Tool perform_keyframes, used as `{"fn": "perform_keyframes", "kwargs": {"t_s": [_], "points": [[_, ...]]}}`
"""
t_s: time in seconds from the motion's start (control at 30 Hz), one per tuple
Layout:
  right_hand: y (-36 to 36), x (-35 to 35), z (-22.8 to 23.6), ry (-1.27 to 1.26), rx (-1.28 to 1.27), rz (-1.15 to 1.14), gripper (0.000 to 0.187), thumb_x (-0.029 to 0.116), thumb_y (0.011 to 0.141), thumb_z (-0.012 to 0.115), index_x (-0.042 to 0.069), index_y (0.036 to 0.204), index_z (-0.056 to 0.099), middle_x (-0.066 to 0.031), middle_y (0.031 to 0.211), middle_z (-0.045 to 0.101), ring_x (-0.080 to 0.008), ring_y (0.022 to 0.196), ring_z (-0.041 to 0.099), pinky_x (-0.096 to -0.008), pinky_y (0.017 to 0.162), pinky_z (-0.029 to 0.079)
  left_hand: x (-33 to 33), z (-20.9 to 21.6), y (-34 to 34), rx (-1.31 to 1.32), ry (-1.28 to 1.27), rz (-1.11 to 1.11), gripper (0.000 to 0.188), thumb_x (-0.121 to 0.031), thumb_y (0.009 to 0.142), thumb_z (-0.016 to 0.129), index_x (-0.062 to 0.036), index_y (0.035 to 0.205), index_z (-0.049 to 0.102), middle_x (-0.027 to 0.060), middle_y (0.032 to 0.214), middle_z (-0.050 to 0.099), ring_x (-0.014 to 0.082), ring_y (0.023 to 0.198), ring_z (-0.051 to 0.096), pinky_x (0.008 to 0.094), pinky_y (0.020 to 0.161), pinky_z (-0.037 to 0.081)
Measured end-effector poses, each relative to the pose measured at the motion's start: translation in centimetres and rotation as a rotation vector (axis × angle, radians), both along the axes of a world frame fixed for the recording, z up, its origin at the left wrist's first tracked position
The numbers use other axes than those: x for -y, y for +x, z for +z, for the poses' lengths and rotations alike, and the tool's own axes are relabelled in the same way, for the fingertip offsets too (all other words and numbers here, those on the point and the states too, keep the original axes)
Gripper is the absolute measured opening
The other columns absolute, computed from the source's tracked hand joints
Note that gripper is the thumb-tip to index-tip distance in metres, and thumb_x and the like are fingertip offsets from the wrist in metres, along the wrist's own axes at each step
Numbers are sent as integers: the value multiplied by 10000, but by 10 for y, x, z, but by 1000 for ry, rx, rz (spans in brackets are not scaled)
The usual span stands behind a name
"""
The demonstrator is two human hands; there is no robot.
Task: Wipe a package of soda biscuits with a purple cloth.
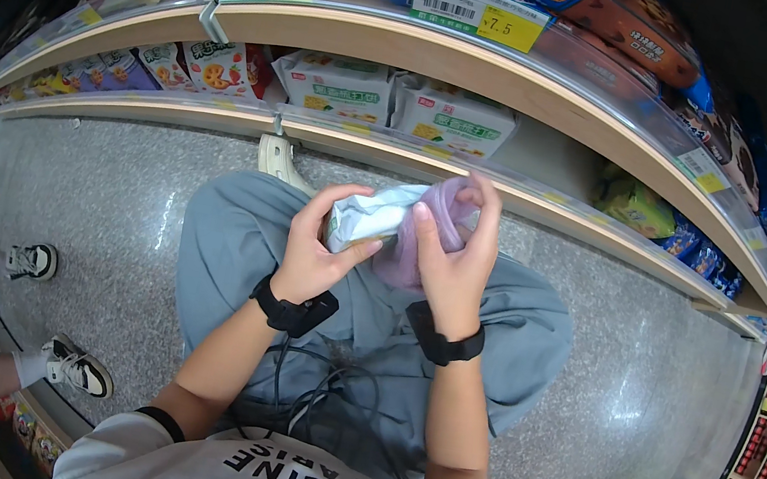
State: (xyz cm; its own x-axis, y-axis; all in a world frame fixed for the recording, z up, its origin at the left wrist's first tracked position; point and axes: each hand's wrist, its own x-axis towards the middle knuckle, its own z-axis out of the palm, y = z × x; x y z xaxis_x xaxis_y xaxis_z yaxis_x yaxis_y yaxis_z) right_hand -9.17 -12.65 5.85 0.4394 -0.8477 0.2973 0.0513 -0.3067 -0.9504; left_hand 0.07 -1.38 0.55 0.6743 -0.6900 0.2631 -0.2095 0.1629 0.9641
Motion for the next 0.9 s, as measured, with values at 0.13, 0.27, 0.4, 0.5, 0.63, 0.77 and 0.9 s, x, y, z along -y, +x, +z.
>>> {"fn": "perform_keyframes", "kwargs": {"t_s": [0.13,0.27,0.4,0.5,0.63,0.77,0.9], "points": [[-11,20,-23,100,-25,336,189,103,841,633,-13,987,599,-29,889,613,-95,823,548,-232,718,457,-5,6,4,24,-2,-117,518,11,672,739,-25,1141,521,81,1089,561,163,1026,528,281,896,404],[-16,22,-28,254,24,355,165,114,852,635,-24,938,602,-23,857,615,-67,782,542,-203,716,439,-6,6,3,-64,-33,-131,519,-13,672,745,-31,1143,528,76,1085,573,165,1032,533,290,909,406],[-18,24,-32,405,102,332,165,115,851,640,-28,927,605,-16,832,620,-61,746,549,-194,690,439,-7,8,5,-102,-42,-149,509,-19,680,738,-35,1145,531,75,1086,581,164,1033,537,295,915,408],[-19,24,-34,414,130,328,158,111,851,641,-27,921,607,-18,828,622,-58,738,551,-193,675,440,-5,10,5,-98,-4,-171,516,-33,686,736,-34,1157,523,80,1092,579,166,1034,537,294,912,409],[-18,23,-35,352,89,320,144,99,851,637,-25,918,606,-18,827,621,-56,736,550,-193,673,440,-5,14,3,-79,14,-154,509,-44,700,726,-30,1164,517,82,1095,577,166,1040,534,292,910,409],[-16,22,-37,381,64,342,132,88,850,634,-24,913,605,-15,824,619,-55,736,548,-195,674,440,-9,16,4,-14,45,-120,518,-75,724,717,-8,1188,495,98,1118,561,175,1063,520,298,931,390],[-14,23,-45,364,29,340,109,74,857,616,-23,905,606,-13,826,619,-55,740,547,-199,680,443,-19,71,10,72,-280,-101,485,-144,791,649,-10,1225,479,152,1144,574,279,1135,510,399,986,371]]}}
